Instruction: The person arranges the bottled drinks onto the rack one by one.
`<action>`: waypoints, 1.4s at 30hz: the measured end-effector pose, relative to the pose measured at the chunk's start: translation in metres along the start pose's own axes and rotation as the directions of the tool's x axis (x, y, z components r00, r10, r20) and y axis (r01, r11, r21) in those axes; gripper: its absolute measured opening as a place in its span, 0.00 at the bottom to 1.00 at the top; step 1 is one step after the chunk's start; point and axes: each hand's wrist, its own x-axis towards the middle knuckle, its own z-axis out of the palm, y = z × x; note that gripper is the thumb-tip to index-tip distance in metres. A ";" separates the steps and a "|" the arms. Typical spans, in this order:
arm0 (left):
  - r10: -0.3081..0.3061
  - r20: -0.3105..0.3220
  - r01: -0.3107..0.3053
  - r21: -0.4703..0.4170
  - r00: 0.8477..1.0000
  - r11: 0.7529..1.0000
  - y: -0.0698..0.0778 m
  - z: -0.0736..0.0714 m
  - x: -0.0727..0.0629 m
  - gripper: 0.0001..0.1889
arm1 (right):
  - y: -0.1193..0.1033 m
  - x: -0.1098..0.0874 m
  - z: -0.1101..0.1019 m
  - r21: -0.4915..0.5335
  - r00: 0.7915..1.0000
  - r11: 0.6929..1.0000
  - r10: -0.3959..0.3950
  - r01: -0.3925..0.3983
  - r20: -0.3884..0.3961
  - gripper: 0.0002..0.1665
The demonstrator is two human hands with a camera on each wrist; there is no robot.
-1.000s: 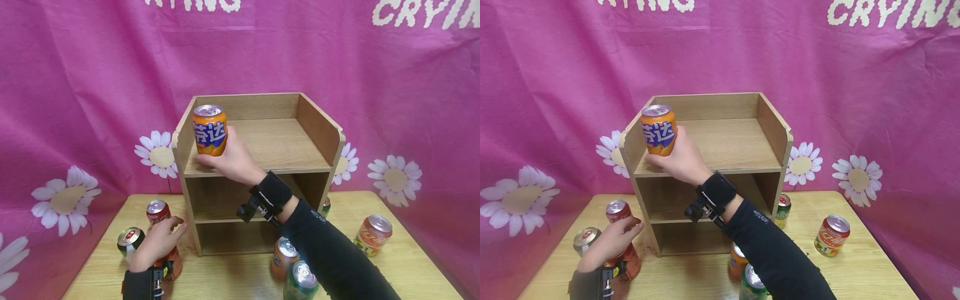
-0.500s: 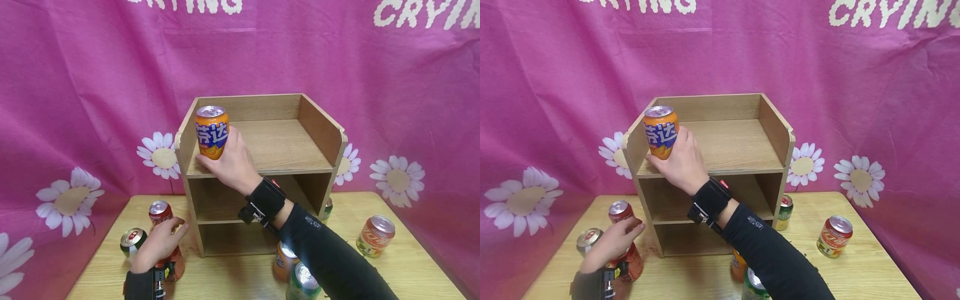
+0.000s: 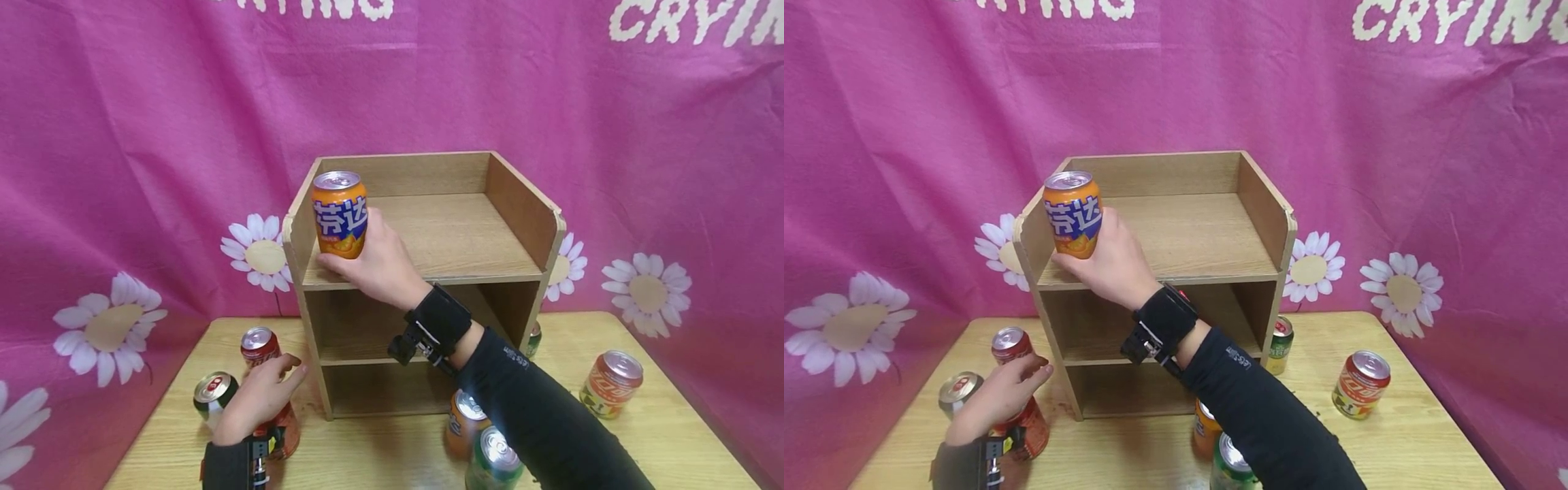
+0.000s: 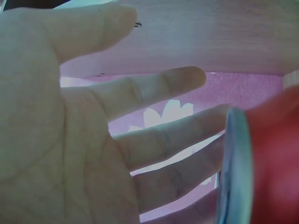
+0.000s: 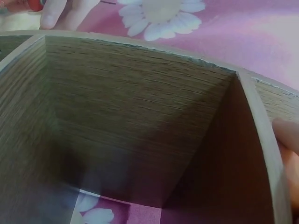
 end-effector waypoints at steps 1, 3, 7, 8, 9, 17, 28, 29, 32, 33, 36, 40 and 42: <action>0.001 0.000 -0.001 0.003 1.000 1.000 0.000 -0.001 0.000 0.16 | -0.001 0.000 0.000 0.001 1.000 1.000 0.005 -0.005 0.001 0.43; 0.004 -0.001 -0.004 0.011 1.000 1.000 0.000 -0.001 0.000 0.16 | -0.002 0.001 0.001 -0.008 1.000 1.000 0.016 -0.017 -0.003 0.43; 0.007 -0.003 -0.007 0.009 1.000 1.000 0.001 -0.001 0.001 0.15 | -0.005 0.001 0.002 -0.018 0.999 0.999 0.045 -0.045 -0.019 0.44; 0.009 -0.004 -0.009 0.007 1.000 1.000 0.001 -0.001 0.002 0.15 | -0.006 0.002 0.002 -0.020 0.999 0.999 0.050 -0.051 -0.019 0.45; 0.009 -0.002 -0.009 0.002 1.000 1.000 0.002 0.000 0.002 0.16 | -0.006 0.002 0.002 -0.015 0.998 0.998 0.058 -0.058 -0.015 0.45; -0.001 -0.002 0.001 -0.008 1.000 1.000 0.000 -0.002 0.002 0.17 | -0.002 0.006 -0.006 0.139 0.987 0.983 0.100 -0.117 0.122 0.48; -0.003 0.014 0.003 -0.001 1.000 1.000 0.001 -0.005 0.002 0.17 | -0.005 0.005 -0.005 0.063 0.990 0.996 0.054 -0.062 0.128 0.40; -0.004 0.015 0.004 -0.002 1.000 1.000 0.001 -0.004 0.001 0.17 | -0.005 0.005 -0.004 0.055 0.991 0.996 0.057 -0.064 0.122 0.41; -0.005 0.015 0.005 -0.005 1.000 1.000 0.002 -0.004 0.001 0.16 | -0.007 0.004 -0.002 0.021 0.993 0.997 0.070 -0.072 0.100 0.42; -0.010 0.012 0.010 -0.007 1.000 1.000 0.002 -0.004 0.001 0.16 | -0.008 0.004 -0.002 0.013 0.993 0.997 0.073 -0.075 0.094 0.42; -0.005 0.004 0.005 -0.006 1.000 1.000 0.002 -0.003 0.001 0.15 | -0.009 0.004 0.000 0.002 0.993 0.996 0.089 -0.090 0.079 0.42; 0.023 -0.010 -0.023 -0.004 1.000 1.000 0.001 -0.002 -0.001 0.15 | -0.008 0.003 0.002 -0.010 0.993 0.994 0.105 -0.105 0.061 0.43; 0.035 -0.011 -0.035 -0.009 0.999 0.999 0.001 -0.002 -0.002 0.15 | -0.008 0.002 0.003 -0.018 0.993 0.995 0.103 -0.102 0.054 0.43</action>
